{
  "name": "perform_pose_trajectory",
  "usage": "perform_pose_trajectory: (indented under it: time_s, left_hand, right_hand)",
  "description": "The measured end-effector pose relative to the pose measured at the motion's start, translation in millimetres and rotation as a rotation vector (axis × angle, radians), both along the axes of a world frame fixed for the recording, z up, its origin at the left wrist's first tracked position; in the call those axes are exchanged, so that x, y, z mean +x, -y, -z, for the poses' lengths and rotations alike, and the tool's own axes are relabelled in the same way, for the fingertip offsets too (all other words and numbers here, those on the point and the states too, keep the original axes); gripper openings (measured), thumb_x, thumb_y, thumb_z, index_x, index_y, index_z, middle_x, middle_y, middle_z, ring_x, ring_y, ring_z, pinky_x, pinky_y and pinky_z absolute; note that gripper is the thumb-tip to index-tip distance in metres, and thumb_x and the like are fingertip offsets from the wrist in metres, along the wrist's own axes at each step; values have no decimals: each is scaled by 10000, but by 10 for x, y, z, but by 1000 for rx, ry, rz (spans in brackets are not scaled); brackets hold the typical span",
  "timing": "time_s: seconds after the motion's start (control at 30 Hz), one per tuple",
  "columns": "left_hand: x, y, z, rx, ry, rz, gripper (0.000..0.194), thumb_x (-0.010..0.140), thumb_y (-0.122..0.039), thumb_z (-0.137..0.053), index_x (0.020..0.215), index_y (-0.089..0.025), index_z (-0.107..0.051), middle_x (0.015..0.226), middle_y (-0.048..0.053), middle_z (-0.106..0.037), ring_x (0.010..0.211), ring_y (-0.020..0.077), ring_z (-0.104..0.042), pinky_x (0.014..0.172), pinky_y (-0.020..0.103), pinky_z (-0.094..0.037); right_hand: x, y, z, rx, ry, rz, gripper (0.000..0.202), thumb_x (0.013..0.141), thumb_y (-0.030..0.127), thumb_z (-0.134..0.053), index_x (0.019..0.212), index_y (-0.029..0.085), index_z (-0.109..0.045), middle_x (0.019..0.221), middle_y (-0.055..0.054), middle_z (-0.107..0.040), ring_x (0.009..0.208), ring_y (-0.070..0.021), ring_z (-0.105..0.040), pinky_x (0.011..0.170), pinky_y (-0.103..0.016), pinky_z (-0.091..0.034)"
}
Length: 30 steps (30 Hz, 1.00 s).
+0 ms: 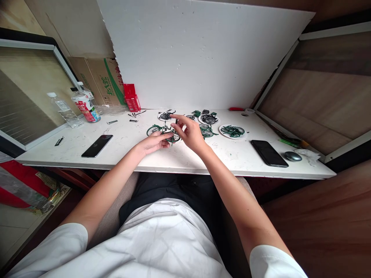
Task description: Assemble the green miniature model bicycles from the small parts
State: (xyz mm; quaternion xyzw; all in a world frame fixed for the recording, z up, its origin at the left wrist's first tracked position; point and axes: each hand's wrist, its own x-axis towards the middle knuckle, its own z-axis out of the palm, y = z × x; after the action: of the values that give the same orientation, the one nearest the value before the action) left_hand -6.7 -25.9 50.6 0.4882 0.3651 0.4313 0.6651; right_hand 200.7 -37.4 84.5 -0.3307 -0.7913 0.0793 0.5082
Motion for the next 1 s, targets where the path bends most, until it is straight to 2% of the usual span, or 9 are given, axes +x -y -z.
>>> perform_pose_trajectory:
  time_s: [0.13,0.27,0.4,0.57,0.67,0.77,0.87,1.0]
  left_hand:
    - [-1,-5,-1,10,-38,-30,432,808,-310,-942,1079,-167,-638,1041,67,-750,704,130,-706,740,307,-589]
    - [-1,21,-47,90,-173,-100,404,856,-381,-896,1095,-180,-640,1062,79,-768,726,152,-732,749,310,-575]
    - [-18,52,-116,234,-325,-143,372,933,-469,-804,1110,-171,-670,1070,99,-794,733,159,-734,771,312,-551]
    - [-52,51,-142,403,-451,-339,358,940,-475,-791,1101,-206,-616,1078,66,-786,701,170,-738,756,305,-521]
    - [-53,55,-139,506,-474,-422,357,922,-441,-814,1116,-228,-603,1013,47,-766,694,191,-719,713,298,-494]
    - [-35,77,-153,531,-435,-457,364,893,-393,-846,1121,-241,-606,932,30,-737,707,208,-693,721,295,-483]
    - [-19,109,-193,536,-413,-458,332,897,-364,-840,1092,-243,-600,962,30,-726,733,206,-695,744,294,-480]
    - [-16,142,-242,562,-423,-481,319,908,-356,-826,1103,-245,-600,993,35,-721,774,214,-701,763,299,-492]
  right_hand:
    - [4,-23,12,-16,-6,-31,487,1125,547,-478,1448,258,-699,1116,-105,-822,989,-259,-765,720,-355,-603]
    - [31,-20,-4,-32,-7,-45,410,1122,487,-512,1373,268,-750,1159,-96,-836,1061,-279,-793,792,-381,-629]
    - [94,-16,-55,-23,1,-9,284,1089,404,-593,1194,254,-810,1117,-72,-847,1021,-268,-803,801,-371,-623]
    - [179,-41,-100,61,94,26,165,1043,338,-676,1046,257,-820,1044,-47,-848,874,-245,-785,788,-372,-597]
    - [192,-42,-106,69,138,43,180,1052,361,-665,1053,260,-814,1050,-56,-846,861,-253,-780,816,-386,-589]
    - [186,-29,-109,83,181,112,236,1068,427,-640,1076,256,-803,1049,-74,-845,814,-257,-769,789,-385,-565]
    - [178,-15,-113,99,213,184,321,1075,515,-614,1076,244,-786,996,-87,-842,727,-244,-747,730,-364,-526]
    - [160,8,-116,84,237,166,435,1081,617,-560,1082,226,-751,905,-91,-832,681,-236,-739,688,-336,-491]
